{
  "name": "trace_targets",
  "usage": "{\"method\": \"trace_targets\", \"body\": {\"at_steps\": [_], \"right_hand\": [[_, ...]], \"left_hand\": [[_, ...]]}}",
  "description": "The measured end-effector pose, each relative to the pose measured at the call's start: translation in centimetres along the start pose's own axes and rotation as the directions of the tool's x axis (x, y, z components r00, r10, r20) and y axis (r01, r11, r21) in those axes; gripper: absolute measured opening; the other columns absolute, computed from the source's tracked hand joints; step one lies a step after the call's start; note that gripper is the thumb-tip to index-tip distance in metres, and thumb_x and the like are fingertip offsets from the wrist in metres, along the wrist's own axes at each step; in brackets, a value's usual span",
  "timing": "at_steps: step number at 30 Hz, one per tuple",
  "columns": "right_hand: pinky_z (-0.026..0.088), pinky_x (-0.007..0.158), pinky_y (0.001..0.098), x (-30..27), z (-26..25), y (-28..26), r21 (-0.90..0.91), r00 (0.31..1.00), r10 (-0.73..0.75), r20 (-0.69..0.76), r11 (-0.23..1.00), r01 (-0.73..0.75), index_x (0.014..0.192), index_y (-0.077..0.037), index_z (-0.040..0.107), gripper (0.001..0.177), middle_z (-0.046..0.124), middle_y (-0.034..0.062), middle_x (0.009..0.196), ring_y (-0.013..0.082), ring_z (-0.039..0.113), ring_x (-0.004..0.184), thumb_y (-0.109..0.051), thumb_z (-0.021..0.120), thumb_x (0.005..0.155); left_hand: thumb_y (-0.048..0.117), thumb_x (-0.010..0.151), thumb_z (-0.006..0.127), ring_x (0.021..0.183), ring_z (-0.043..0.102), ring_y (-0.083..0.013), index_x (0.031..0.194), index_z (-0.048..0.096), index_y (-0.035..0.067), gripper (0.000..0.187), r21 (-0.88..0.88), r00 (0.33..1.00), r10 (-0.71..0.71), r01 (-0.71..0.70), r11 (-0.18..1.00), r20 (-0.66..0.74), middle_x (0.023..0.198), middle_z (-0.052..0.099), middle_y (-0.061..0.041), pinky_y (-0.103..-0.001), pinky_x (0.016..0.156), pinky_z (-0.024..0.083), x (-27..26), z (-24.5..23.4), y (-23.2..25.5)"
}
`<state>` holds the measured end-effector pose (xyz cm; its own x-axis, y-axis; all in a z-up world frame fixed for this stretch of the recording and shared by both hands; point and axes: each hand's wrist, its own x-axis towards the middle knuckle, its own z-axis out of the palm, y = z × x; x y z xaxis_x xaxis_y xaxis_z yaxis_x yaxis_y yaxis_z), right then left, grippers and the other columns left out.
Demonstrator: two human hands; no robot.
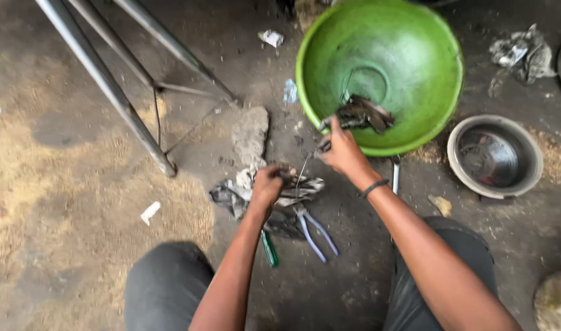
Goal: The recorder cleans and inspects various brake components, including springs, pins, and shoes, using a cloth and screwdriver.
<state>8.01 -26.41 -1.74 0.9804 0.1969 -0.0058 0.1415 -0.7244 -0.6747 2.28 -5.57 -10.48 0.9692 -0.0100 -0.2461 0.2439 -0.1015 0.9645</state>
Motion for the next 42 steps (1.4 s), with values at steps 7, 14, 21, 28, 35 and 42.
{"method": "trace_targets", "body": {"at_steps": [7,14,21,28,35,42], "right_hand": [[0.056,0.056,0.0466,-1.0,-1.6,2.0,-0.082,0.989,0.079,0.128,0.994,-0.068,0.132,-0.005,0.046,0.061,0.068,0.0220,0.097,0.0327,0.070,0.067,-0.003,0.078,0.080],[0.054,0.058,0.0446,-2.0,-0.7,2.9,-0.116,0.982,-0.104,0.160,0.986,0.123,0.126,-0.005,0.053,0.056,0.067,0.0190,0.081,0.0306,0.067,0.066,-0.002,0.080,0.077],[0.053,0.059,0.0414,-2.0,-0.1,2.1,0.027,0.986,-0.107,0.127,0.994,0.105,0.120,-0.006,0.056,0.052,0.070,0.0130,0.082,0.0251,0.066,0.068,-0.002,0.083,0.075],[0.054,0.058,0.0372,-0.2,1.2,3.5,0.107,0.985,-0.123,0.125,0.988,0.110,0.123,-0.008,0.056,0.056,0.073,0.0098,0.084,0.0185,0.066,0.064,-0.003,0.084,0.075],[0.048,0.052,0.0365,0.0,1.9,2.9,0.169,0.990,0.077,0.120,0.981,-0.097,0.123,-0.009,0.056,0.054,0.074,0.0086,0.084,0.0179,0.061,0.058,-0.004,0.083,0.077],[0.053,0.064,0.0348,0.7,4.2,4.2,0.203,0.991,-0.130,-0.022,0.970,0.131,0.115,-0.006,0.059,0.055,0.073,0.0108,0.079,0.0179,0.069,0.071,-0.001,0.086,0.068]], "left_hand": [[0.011,0.090,0.071,0.096,0.072,-0.0378,0.103,0.077,0.000,0.018,0.780,0.946,0.023,0.254,0.573,-0.325,0.106,0.075,-0.023,-0.047,0.086,0.059,1.0,-2.9,-6.2],[0.034,0.080,0.086,0.131,0.047,-0.0446,0.138,0.056,0.008,0.070,0.641,0.899,-0.005,0.316,0.700,-0.438,0.134,0.061,-0.021,-0.055,0.108,0.041,2.0,-4.8,-4.8],[0.019,0.094,0.068,0.130,0.060,-0.0378,0.119,0.079,0.012,0.028,0.776,0.954,-0.001,0.246,0.580,-0.301,0.122,0.074,-0.018,-0.055,0.121,0.035,9.5,-4.5,-9.4],[0.016,0.088,0.067,0.106,0.068,-0.0419,0.114,0.071,0.002,0.030,0.578,0.976,0.118,0.009,0.816,-0.181,0.109,0.072,-0.031,-0.051,0.097,0.054,8.3,-3.4,0.5],[0.000,0.093,0.061,0.078,0.073,-0.0307,0.103,0.065,-0.001,0.011,-0.251,0.992,-0.089,0.109,0.962,0.089,0.098,0.069,-0.025,-0.046,0.070,0.061,3.3,-0.8,3.7],[0.012,0.074,0.093,0.092,0.072,-0.0263,0.115,0.072,0.002,0.047,0.319,0.920,0.385,-0.388,0.865,0.075,0.104,0.077,-0.016,-0.039,0.082,0.056,0.5,3.1,0.6]]}}
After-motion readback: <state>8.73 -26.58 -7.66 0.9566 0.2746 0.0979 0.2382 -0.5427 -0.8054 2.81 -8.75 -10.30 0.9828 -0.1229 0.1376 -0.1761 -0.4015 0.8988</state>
